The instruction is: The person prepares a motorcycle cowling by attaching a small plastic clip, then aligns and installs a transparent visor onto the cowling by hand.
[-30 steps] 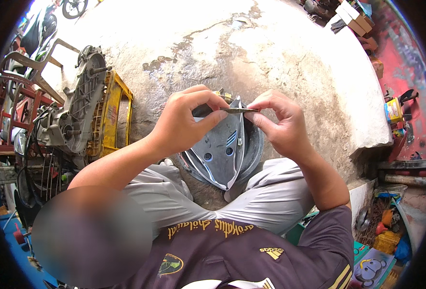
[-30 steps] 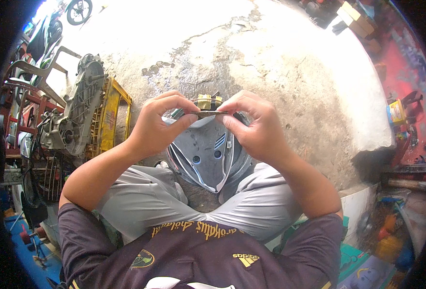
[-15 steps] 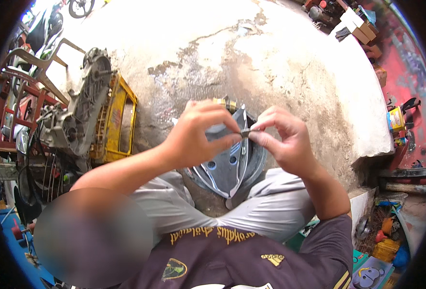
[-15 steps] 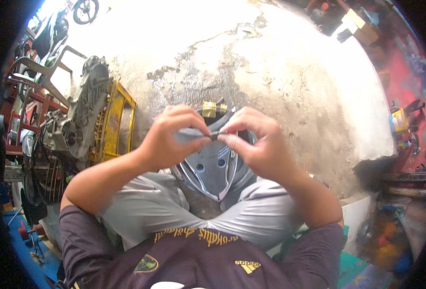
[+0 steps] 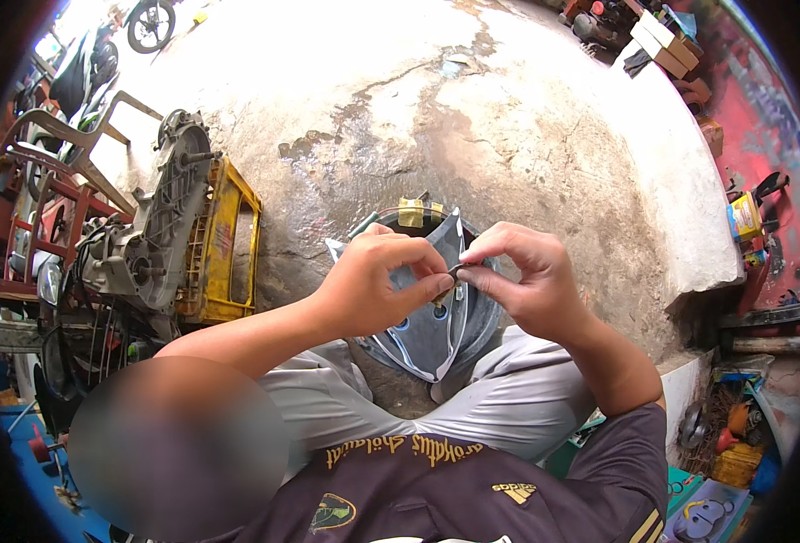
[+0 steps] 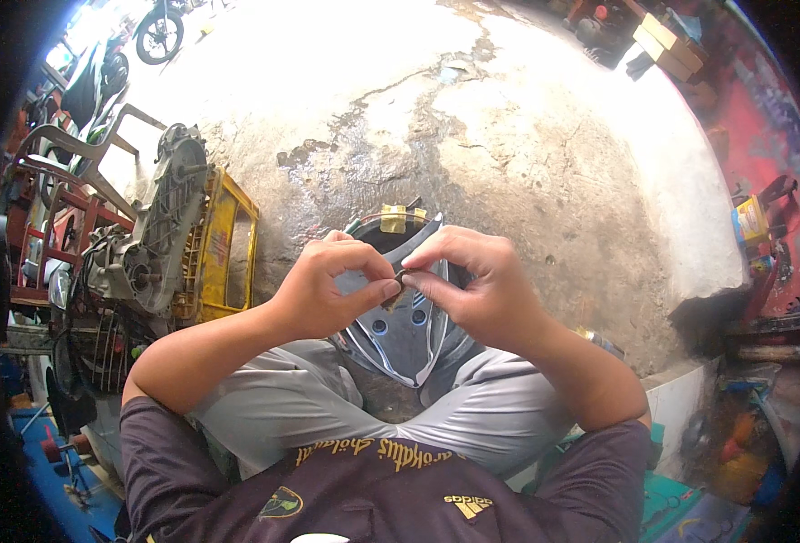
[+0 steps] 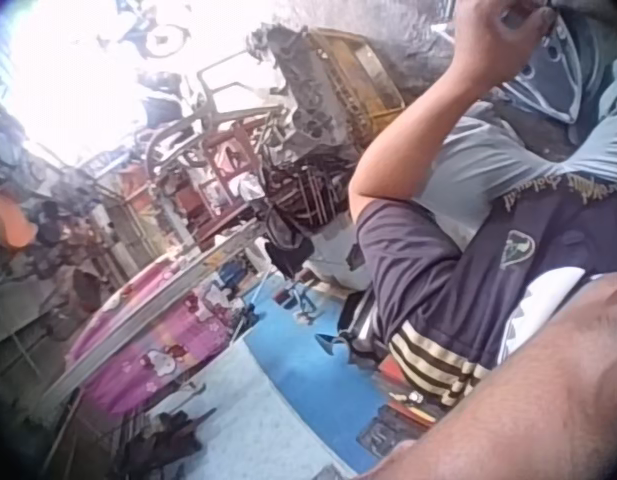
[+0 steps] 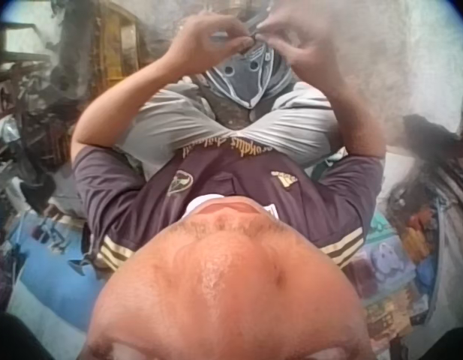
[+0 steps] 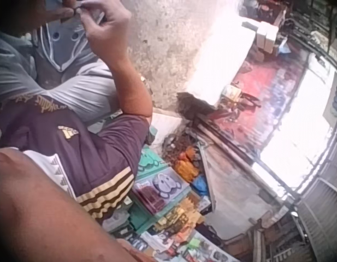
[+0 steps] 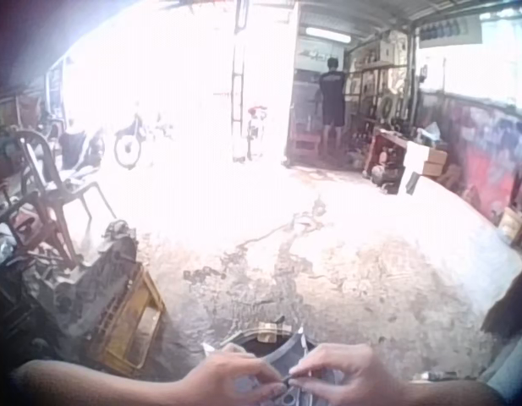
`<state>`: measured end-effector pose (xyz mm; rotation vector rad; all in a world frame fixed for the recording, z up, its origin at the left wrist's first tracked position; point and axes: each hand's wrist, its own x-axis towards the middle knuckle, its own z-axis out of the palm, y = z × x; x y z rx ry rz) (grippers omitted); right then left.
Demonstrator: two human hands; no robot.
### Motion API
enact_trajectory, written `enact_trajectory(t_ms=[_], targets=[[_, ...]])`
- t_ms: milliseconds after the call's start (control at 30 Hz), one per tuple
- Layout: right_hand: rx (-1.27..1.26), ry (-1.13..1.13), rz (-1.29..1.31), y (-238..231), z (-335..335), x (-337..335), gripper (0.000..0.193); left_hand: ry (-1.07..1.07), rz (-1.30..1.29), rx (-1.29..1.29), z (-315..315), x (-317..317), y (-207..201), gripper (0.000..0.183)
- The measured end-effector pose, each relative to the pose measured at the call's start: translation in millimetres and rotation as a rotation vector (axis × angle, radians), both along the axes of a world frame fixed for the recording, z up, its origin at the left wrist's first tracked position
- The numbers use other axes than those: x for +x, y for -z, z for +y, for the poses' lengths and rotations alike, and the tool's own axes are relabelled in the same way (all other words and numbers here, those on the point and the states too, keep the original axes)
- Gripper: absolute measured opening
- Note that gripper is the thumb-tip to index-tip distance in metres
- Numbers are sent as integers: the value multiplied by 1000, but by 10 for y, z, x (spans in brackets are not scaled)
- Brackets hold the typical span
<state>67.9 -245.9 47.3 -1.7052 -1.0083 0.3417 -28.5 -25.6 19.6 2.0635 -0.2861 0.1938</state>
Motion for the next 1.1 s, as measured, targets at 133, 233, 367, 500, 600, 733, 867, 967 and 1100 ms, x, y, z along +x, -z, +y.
enact_trajectory(t_ms=[133, 233, 367, 500, 600, 733, 867, 967, 1100], targets=[[38, -31, -42, 17, 4, 2, 14, -14, 53, -13, 4, 1, -30, 6], [49, -58, -94, 1, 13, -6, 15, -36, 198, -132, 3, 11, -64, 8], [35, -56, -109, 14, 19, 9, 15, -63, 248, -196, 9, 23, -15, 14], [4, -4, -95, 43, 8, 46, 15, -9, 341, -180, 48, 42, -58, 22], [2, 27, -65, 104, 7, 102, 15, 19, 390, -228, 43, 38, -27, 21], [18, 35, -65, 115, 22, 67, 16, -6, 473, -305, 37, 64, 62, 22], [-19, 72, -65, 44, 55, -29, 16, -46, 533, -439, 39, 60, 84, 22], [11, 21, -144, 115, 45, 8, 16, -76, 490, -469, 38, 74, 73, 21], [27, -13, -187, 121, 40, 5, 17, -70, 481, -531, 47, 78, 102, 23]])
